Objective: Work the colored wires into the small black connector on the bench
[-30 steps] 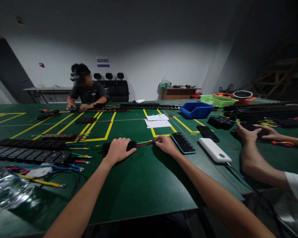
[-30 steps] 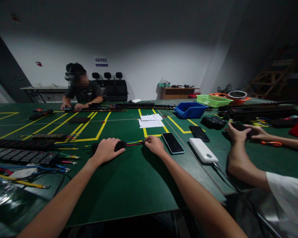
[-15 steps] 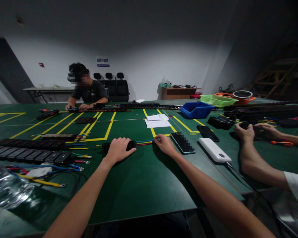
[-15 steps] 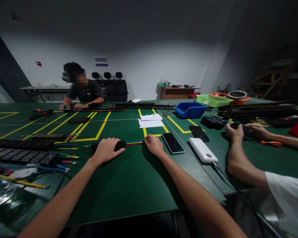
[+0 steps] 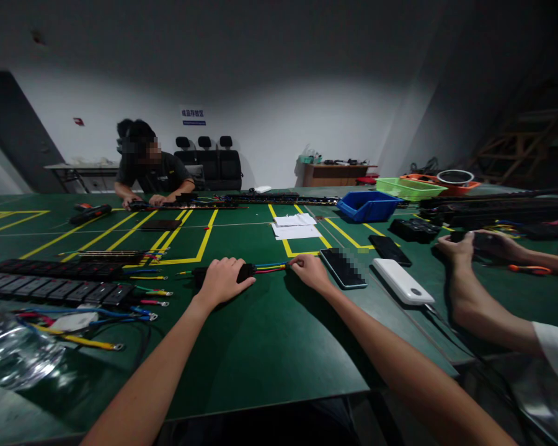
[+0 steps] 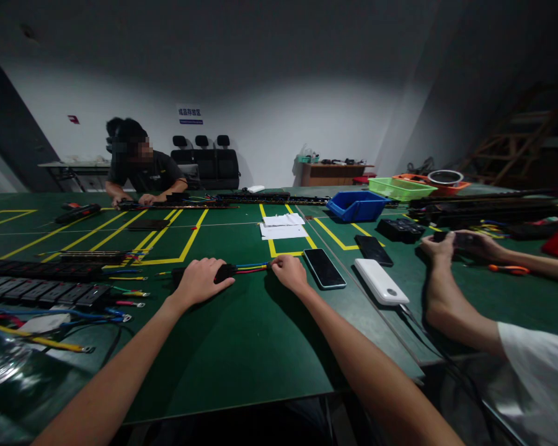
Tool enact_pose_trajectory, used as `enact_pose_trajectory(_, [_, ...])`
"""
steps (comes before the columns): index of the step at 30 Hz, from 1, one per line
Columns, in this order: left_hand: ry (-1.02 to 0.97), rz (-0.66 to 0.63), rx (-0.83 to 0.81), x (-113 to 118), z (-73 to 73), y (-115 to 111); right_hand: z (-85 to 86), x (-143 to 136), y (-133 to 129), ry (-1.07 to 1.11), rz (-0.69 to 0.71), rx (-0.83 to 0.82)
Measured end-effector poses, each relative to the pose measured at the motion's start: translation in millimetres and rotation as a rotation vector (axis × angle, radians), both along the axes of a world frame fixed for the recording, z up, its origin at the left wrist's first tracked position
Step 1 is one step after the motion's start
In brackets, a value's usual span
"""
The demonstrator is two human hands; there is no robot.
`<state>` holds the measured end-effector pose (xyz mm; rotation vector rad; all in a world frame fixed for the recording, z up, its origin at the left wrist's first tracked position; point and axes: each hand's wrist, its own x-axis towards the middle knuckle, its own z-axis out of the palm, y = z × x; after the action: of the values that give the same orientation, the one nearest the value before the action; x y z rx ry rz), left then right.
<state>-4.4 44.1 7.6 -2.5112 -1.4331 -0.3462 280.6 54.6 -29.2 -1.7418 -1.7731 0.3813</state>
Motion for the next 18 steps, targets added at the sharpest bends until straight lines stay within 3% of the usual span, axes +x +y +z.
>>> enact_pose_trajectory(11, [-0.002, -0.007, -0.005, -0.2, -0.8, 0.7, -5.3, 3.0, 5.2, 0.155, 0.105, 0.034])
enact_pose_trajectory(18, [-0.002, -0.013, 0.0, -0.7, -1.0, 1.0, -0.2, -1.9, 1.0, 0.07, 0.059, 0.005])
